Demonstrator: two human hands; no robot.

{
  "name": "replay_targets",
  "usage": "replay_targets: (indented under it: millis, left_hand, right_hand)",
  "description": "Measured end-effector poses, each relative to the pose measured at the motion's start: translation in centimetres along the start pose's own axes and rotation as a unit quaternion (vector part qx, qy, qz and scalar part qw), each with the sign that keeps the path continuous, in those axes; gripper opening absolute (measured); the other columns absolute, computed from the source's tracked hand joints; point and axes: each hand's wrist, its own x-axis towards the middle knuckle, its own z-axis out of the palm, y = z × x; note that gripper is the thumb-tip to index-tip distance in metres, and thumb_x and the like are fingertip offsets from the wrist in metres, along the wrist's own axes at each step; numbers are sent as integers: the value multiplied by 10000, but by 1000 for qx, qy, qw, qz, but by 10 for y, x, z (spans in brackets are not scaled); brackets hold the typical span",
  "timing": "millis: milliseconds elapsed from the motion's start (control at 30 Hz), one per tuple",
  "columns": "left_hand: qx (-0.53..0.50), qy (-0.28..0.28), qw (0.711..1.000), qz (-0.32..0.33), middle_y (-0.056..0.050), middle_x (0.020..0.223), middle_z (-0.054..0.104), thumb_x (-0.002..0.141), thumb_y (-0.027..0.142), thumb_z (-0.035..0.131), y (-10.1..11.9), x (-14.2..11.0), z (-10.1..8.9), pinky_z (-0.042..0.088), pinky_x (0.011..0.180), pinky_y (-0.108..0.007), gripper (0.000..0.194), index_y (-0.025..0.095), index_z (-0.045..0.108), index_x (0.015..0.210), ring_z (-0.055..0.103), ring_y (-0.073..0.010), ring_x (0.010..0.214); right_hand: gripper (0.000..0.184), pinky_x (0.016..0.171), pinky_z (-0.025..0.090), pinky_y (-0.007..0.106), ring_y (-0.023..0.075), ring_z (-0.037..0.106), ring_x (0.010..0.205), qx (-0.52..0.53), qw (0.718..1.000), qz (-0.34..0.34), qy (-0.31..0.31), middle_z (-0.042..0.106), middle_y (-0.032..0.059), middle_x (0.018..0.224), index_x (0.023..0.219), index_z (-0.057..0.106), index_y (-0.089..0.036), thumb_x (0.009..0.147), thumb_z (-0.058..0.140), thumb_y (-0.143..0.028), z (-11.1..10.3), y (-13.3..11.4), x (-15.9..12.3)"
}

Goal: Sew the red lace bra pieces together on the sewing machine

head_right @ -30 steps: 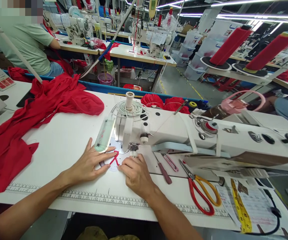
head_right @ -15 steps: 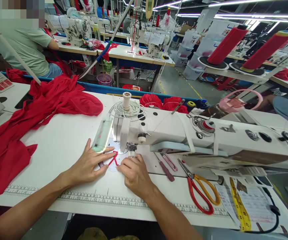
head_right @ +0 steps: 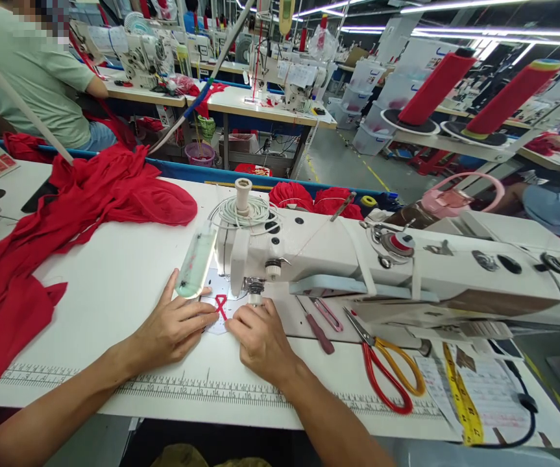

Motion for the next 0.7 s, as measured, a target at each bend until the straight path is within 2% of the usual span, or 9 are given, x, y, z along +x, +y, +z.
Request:
replay_targets:
  millis: [167, 400, 700]
  left_hand:
    - [27, 0, 1000, 11, -54, 1085, 744, 888, 57, 505, 1, 0, 2, -8, 1192, -725, 335, 182, 674, 1148, 583, -306, 1235]
    - [18, 1, 1000, 5, -41, 1080, 750, 894, 64, 508, 1, -1, 4, -25, 1194, -718, 322, 195, 677, 1135, 581, -299, 1251]
    - [33, -18, 999, 6, -65, 1232, 718, 889, 65, 517, 1, -1, 6, -35, 1180, -738, 280, 191, 687, 1073, 526, -334, 1331]
  right_hand:
    - [475, 725, 272, 318, 143, 467, 721, -57, 998, -27, -2, 599, -2, 823, 1089, 684, -228, 811, 451, 78, -1, 2, 4]
    - [319, 769, 299, 325, 151, 475, 742, -135, 989, -57, 22, 609, 6, 798, 1091, 685, -205, 927, 500, -4, 2, -1, 3]
    - [367, 782, 313, 327, 152, 492, 751, -125, 992, -35, 4, 614, 12, 822, 1126, 684, -200, 921, 468, 16, 1, -3, 2]
